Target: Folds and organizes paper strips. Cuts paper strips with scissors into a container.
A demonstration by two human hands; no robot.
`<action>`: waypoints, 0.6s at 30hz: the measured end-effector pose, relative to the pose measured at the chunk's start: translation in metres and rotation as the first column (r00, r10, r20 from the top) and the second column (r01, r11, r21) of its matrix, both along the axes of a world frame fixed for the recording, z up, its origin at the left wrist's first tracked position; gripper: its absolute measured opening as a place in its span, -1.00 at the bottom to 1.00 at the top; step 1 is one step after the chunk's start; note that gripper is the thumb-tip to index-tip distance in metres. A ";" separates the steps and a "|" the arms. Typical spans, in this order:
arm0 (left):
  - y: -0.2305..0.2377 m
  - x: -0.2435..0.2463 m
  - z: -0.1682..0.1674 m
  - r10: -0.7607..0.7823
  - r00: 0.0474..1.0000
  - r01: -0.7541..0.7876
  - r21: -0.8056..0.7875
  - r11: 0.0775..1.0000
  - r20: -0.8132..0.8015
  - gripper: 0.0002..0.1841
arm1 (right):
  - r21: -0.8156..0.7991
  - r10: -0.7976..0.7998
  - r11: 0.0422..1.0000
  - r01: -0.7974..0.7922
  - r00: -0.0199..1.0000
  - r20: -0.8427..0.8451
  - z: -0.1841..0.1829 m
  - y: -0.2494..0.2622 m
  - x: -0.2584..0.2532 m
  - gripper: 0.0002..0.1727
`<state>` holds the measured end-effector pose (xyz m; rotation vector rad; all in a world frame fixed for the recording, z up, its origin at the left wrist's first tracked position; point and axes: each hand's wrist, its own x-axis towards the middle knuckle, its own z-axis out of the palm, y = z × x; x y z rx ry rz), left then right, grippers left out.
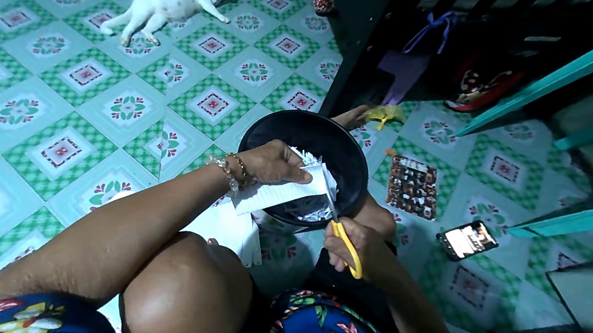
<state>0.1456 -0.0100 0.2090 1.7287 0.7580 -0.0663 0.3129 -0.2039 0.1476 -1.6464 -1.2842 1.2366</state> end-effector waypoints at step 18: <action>-0.004 0.008 0.003 0.009 1.000 -0.009 -0.024 1.000 -0.025 -0.65 | 0.010 -0.065 0.998 0.065 0.998 0.004 -0.001 0.002 -0.004 -0.86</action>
